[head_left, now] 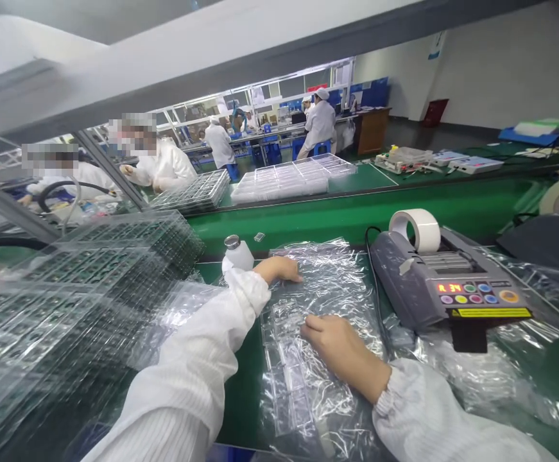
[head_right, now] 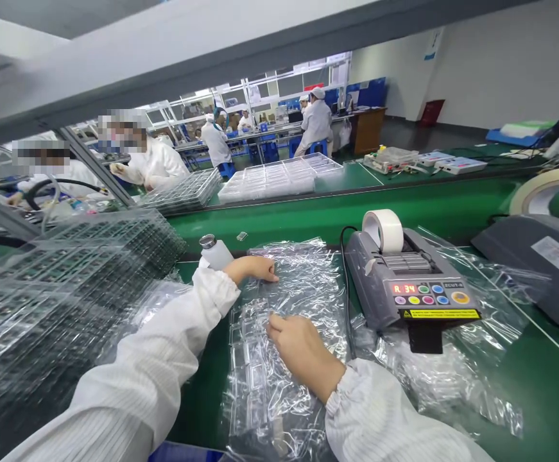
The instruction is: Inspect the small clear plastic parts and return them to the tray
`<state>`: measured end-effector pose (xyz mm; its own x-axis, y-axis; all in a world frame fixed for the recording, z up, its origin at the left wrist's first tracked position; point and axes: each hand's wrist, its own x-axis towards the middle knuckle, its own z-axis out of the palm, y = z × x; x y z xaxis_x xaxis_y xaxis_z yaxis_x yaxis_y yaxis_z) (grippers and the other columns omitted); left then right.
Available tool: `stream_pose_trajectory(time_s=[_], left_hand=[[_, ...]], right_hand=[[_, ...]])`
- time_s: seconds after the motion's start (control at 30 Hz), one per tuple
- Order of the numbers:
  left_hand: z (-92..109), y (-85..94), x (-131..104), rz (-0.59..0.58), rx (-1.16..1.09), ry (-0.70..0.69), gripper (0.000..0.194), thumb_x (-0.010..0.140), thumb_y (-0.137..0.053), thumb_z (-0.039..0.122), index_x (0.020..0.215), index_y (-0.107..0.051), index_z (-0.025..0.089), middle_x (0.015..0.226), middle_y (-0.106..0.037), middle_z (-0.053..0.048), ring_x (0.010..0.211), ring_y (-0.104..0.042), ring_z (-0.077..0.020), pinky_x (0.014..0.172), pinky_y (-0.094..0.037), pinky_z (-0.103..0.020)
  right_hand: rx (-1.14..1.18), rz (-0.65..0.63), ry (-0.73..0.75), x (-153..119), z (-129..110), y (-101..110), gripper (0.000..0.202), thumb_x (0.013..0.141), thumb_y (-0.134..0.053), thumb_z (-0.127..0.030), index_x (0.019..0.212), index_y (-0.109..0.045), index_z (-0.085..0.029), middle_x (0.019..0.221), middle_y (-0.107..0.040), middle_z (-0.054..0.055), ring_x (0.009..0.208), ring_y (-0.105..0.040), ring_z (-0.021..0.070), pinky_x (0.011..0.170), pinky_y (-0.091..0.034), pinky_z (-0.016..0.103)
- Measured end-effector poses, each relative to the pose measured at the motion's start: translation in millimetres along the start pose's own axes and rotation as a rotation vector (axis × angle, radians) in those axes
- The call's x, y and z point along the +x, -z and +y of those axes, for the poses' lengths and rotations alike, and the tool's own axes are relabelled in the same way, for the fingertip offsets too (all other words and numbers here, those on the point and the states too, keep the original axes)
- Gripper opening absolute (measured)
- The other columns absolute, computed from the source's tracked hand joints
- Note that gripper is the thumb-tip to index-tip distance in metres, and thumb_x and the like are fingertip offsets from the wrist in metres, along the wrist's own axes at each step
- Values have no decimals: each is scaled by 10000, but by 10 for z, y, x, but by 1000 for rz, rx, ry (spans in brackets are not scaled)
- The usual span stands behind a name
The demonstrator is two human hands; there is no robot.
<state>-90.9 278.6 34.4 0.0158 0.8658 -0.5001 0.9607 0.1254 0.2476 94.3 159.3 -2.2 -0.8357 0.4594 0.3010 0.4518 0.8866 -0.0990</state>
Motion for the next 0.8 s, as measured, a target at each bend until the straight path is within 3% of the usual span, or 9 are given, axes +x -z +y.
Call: stream_pose_trajectory(time_s=[0.13,0.27,0.33,0.43,0.5,0.63,0.7,0.8], left_hand=[[-24,-17,-171,34,-40,-123,177,780,-624,306,775,-607,131,827,-636,-47,794,-578,-167,794,-448,-373],[162,67,-616,83,-176,-392,292,863,-478,364,1011,-633,166,1097,-634,-109,1016,-558,-203,905,-393,-331],[302,95,-914,-16,-271,-598,376,895,-388,411,1168,-578,234,1239,-578,-58,1129,-520,-179,938,-381,-278],[487,79,-1264,-360,-503,-848,423,830,-516,422,1209,-555,239,1214,-595,-64,1131,-541,-202,914,-424,-300],[568,25,-1380,-537,-629,-879,462,772,-612,366,1209,-550,230,1100,-644,-79,1060,-588,-221,883,-449,-337],[633,-148,-1479,-667,-718,-847,455,743,-649,277,1187,-555,257,967,-664,-50,964,-626,-198,803,-477,-319],[624,-245,-1557,-664,-760,-845,461,743,-649,299,1194,-556,269,1005,-648,-58,980,-612,-199,805,-474,-317],[568,-393,-1739,-541,-826,-834,442,769,-607,416,1182,-593,258,1057,-624,-95,1012,-571,-224,878,-432,-350]], right_hand=[[155,105,-81,-80,-17,140,278,820,-420,2,795,-638,-170,707,-558,-1,578,-485,124,535,-304,259],[631,207,-298,-249,34,536,204,877,-472,-167,826,-668,-193,776,-560,19,700,-537,138,650,-404,258],[786,187,-383,-351,69,757,184,865,-520,-234,766,-672,-205,757,-543,11,721,-536,145,690,-413,277],[876,139,-420,-488,60,989,195,845,-553,-286,710,-676,-216,730,-519,1,709,-516,148,684,-402,292],[905,121,-435,-562,-12,1062,199,835,-563,-292,692,-681,-219,721,-517,1,701,-509,148,662,-394,289],[961,91,-443,-721,-206,1118,176,813,-589,-278,683,-698,-228,731,-561,8,685,-520,145,638,-400,280],[951,116,-461,-851,-194,1141,156,811,-590,-303,743,-719,-248,736,-592,15,685,-543,155,633,-413,284],[679,348,-683,-1129,88,1154,260,845,-530,-382,1010,-688,-259,831,-636,45,727,-570,188,646,-430,311]])
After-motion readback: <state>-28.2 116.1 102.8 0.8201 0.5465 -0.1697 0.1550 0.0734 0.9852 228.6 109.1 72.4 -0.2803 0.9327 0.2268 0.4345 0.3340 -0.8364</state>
